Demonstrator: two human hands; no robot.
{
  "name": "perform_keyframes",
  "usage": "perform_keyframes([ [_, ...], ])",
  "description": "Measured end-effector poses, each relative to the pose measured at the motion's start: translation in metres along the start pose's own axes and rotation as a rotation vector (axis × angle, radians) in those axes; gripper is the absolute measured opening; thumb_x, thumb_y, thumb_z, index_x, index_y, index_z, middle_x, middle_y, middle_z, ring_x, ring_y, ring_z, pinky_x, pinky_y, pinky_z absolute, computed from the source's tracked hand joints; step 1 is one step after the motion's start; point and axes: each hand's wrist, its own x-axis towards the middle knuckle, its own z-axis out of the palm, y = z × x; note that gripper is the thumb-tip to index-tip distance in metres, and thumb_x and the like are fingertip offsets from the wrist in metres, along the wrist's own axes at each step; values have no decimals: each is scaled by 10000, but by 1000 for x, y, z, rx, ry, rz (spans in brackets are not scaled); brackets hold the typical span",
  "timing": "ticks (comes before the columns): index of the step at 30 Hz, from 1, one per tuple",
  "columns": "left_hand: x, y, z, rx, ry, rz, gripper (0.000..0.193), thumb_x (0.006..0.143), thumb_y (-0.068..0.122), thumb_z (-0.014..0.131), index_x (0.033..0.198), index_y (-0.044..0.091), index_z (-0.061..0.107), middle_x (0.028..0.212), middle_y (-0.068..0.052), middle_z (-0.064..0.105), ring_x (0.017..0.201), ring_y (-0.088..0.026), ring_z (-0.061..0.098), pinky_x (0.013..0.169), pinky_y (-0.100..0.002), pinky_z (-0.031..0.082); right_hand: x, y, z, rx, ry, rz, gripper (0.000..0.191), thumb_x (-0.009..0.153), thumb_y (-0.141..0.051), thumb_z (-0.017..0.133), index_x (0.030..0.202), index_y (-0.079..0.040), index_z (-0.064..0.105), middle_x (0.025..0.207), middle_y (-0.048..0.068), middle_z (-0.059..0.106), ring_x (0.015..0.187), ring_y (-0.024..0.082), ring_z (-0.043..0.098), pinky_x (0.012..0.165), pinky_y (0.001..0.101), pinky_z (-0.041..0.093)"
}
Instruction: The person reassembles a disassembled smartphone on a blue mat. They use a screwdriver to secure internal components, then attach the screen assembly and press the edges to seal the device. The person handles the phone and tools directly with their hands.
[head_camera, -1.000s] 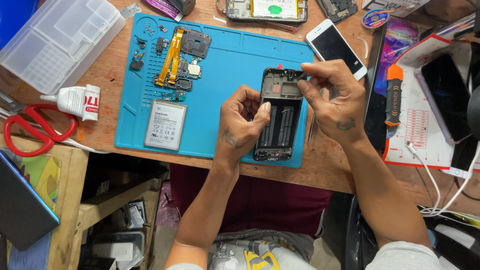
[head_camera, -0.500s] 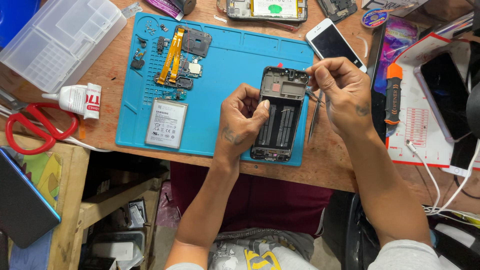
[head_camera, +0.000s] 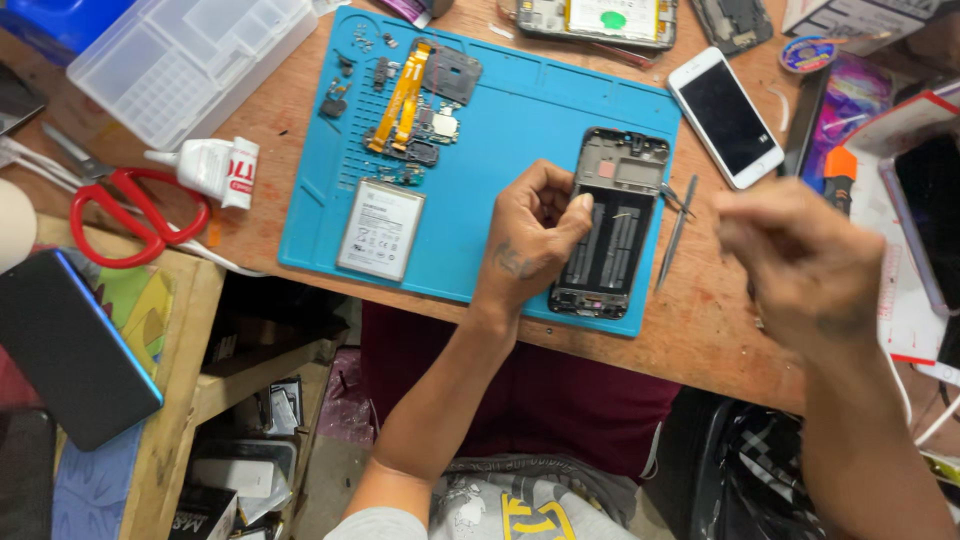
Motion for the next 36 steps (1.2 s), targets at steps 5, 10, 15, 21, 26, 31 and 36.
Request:
perform_keyframes([
  [5, -1, 2, -5, -9, 20, 1, 85, 948, 87, 685, 930, 17, 641, 748, 37, 611, 650, -13, 534, 579, -193, 467, -75, 17, -25, 52, -178, -99, 246, 997, -238, 697, 959, 2, 656, 849, 39, 662, 801, 100, 631, 772, 214, 514],
  [10, -2, 9, -10, 4, -1, -20, 91, 946, 102, 674, 922, 19, 645, 740, 16, 644, 636, -22, 566, 575, -197, 487, -165, 106, -39, 303, -375, -2, 324, 962, -320, 696, 826, -28, 660, 704, 37, 638, 721, 171, 621, 732, 320, 540],
  [15, -4, 9, -13, 28, 0, -17, 107, 951, 117, 677, 938, 13, 653, 746, -1, 661, 638, -35, 585, 589, -207, 515, -249, 178, -14, -159, -400, 637, 442, 949, -318, 674, 647, -15, 563, 582, 110, 544, 498, 166, 507, 457, 328, 456],
  [21, -7, 6, -15, -34, 10, 26, 133, 971, 132, 680, 978, 3, 653, 792, -16, 686, 690, -49, 622, 645, -219, 550, -274, 180, 24, -778, -746, 962, 383, 891, -382, 787, 929, -87, 547, 836, 120, 628, 737, 182, 616, 685, 338, 505],
  [26, -5, 3, -13, -78, -5, 39, 164, 986, 155, 668, 1007, -8, 672, 820, -23, 711, 715, -59, 646, 661, -224, 553, -251, 160, 27, -712, -1010, 933, 611, 833, -434, 808, 1271, -164, 479, 1097, 75, 669, 988, 180, 660, 888, 363, 525],
  [31, -2, 3, -12, -24, 12, 80, 187, 1011, 170, 657, 1021, -16, 682, 824, -29, 701, 723, -63, 627, 662, -230, 543, -202, 88, 16, -342, -1003, 552, 866, 782, -422, 840, 1527, -210, 453, 1284, 49, 702, 1165, 186, 676, 1028, 381, 552],
  [36, -10, 17, -18, 95, 25, 95, 211, 1014, 203, 645, 1015, -1, 696, 807, -23, 715, 707, -59, 644, 654, -223, 557, -125, -20, -12, -139, -689, -97, 613, 782, -274, 881, 1322, -108, 644, 1088, 27, 751, 1016, 165, 722, 882, 304, 603],
])
